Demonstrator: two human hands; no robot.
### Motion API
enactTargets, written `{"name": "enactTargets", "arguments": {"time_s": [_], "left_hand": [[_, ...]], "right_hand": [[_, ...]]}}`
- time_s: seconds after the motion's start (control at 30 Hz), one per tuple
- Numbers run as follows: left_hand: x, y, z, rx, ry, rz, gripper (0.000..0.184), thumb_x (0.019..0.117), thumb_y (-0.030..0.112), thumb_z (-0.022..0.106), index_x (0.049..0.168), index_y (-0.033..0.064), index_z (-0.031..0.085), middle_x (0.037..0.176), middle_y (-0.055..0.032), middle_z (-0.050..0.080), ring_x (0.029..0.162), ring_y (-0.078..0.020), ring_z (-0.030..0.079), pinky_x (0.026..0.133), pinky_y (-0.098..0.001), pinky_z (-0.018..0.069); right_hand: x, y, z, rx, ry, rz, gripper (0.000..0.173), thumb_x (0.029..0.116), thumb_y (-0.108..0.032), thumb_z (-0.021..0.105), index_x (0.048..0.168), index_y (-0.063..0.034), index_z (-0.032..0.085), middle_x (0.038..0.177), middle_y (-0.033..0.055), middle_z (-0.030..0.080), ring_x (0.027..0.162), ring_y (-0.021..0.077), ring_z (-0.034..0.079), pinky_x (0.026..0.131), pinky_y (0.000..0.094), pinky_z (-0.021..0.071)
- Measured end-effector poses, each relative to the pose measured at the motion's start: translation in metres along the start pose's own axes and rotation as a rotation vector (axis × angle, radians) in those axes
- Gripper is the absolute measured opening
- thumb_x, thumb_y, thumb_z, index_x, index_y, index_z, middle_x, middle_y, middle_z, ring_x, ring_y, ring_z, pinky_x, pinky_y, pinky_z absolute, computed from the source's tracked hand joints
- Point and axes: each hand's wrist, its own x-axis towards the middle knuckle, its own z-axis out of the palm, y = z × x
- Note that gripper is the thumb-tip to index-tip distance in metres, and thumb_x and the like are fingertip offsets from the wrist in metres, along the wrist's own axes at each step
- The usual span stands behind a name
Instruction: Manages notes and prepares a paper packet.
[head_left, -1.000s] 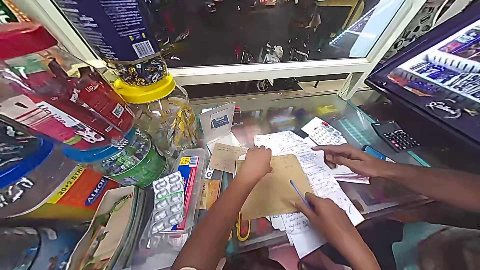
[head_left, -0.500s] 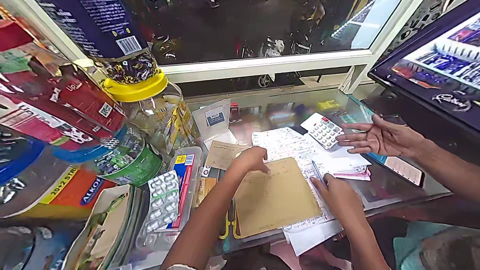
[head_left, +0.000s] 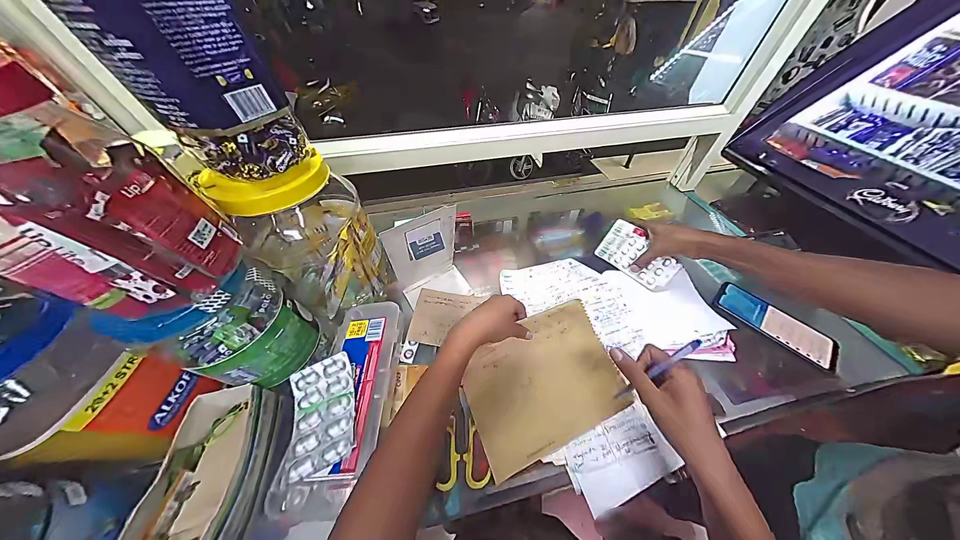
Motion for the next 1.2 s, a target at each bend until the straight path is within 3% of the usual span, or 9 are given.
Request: {"name": "enactTargets", "arguments": {"time_s": [0.07,0.13,0.23,0.5,0.7,0.83,0.97,1.13,1.2], "left_hand": [[-0.010,-0.001,-0.008,-0.053,0.019,0.023,0.034,0.1007,0.023,0.066,0.110,-0.0099,0.064,0.095,-0.0218,0.064,0.086,-0.0287,0.060,0.085,-0.0491,0.0482],[-0.024,0.000,-0.018,-0.077,0.032,0.008,0.033,0.1011,0.023,0.065,0.112,-0.0088,0.063,0.093,-0.0198,0.063,0.084,-0.0265,0.059,0.083,-0.0475,0.0483],[-0.040,0.000,-0.027,-0.077,0.039,-0.026,0.031,0.1008,0.024,0.066,0.109,-0.0064,0.063,0.088,-0.0142,0.062,0.079,-0.0199,0.057,0.079,-0.0414,0.0486],[-0.054,0.003,-0.030,-0.051,0.009,-0.048,0.028,0.1003,0.022,0.066,0.105,-0.0056,0.063,0.082,-0.0108,0.059,0.074,-0.0175,0.054,0.075,-0.0393,0.0476],[-0.051,0.002,-0.021,0.013,0.017,-0.042,0.028,0.0996,0.020,0.067,0.108,-0.0068,0.064,0.093,-0.0179,0.064,0.085,-0.0264,0.059,0.083,-0.0478,0.0474],[-0.073,0.045,0.027,0.117,0.577,-0.146,0.061,0.0911,0.034,0.076,0.142,0.0035,0.059,0.149,-0.0298,0.048,0.141,-0.0518,0.041,0.111,-0.0699,0.0310],[-0.105,0.066,0.116,0.037,0.613,0.084,0.097,0.0766,0.049,0.083,0.151,-0.0027,0.047,0.156,-0.0303,0.040,0.143,-0.0603,0.033,0.107,-0.0784,0.0316],[-0.125,0.060,0.143,-0.097,0.730,0.180,0.068,0.0783,0.006,0.075,0.141,-0.0108,0.054,0.148,-0.0291,0.051,0.140,-0.0574,0.039,0.111,-0.0748,0.0300],[-0.131,0.061,0.147,-0.025,0.798,0.258,0.048,0.0894,0.000,0.061,0.135,-0.0133,0.058,0.139,-0.0310,0.059,0.134,-0.0527,0.051,0.109,-0.0672,0.0396]], "right_hand": [[-0.010,-0.006,-0.009,-0.085,-0.071,0.014,0.049,0.1008,-0.049,0.053,0.064,-0.0170,0.051,0.053,-0.0121,0.039,0.045,-0.0024,0.038,0.044,0.0191,0.0324],[-0.004,-0.013,-0.016,-0.369,-0.217,0.151,0.067,0.1015,-0.058,0.045,0.065,-0.0038,0.060,0.054,0.0080,0.051,0.053,0.0253,0.055,0.051,0.0471,0.0423],[0.025,-0.018,-0.009,-0.694,-0.425,0.435,0.080,0.1048,-0.064,0.033,0.092,0.0063,0.069,0.091,0.0278,0.069,0.096,0.0470,0.068,0.080,0.0656,0.0481],[-0.005,-0.022,0.020,-0.243,-0.026,-0.183,0.040,0.0977,-0.037,0.062,0.109,-0.0012,0.076,0.084,0.0109,0.069,0.068,0.0197,0.066,0.062,0.0352,0.0569],[-0.007,-0.010,0.035,0.193,-0.329,0.167,0.022,0.0885,-0.027,0.075,0.087,-0.0073,0.067,0.070,-0.0039,0.061,0.061,0.0025,0.057,0.058,0.0205,0.0477],[-0.023,-0.036,0.031,0.908,-0.373,0.662,0.028,0.1004,-0.013,0.049,0.126,-0.0046,0.053,0.098,0.0056,0.074,0.087,0.0143,0.075,0.078,0.0328,0.0639],[-0.056,-0.039,0.043,1.582,-0.296,0.714,0.023,0.0924,-0.027,0.054,0.092,-0.0210,0.076,0.092,0.0022,0.078,0.089,0.0126,0.075,0.079,0.0342,0.0619],[-0.082,-0.041,0.063,1.706,-0.265,0.781,0.040,0.1044,-0.045,0.044,0.097,-0.0214,0.075,0.098,0.0031,0.079,0.093,0.0134,0.075,0.083,0.0331,0.0619],[-0.086,-0.044,0.065,1.477,-0.228,0.676,0.028,0.1062,-0.014,0.042,0.105,-0.0180,0.069,0.098,-0.0004,0.077,0.093,0.0084,0.073,0.085,0.0284,0.0605]]}}
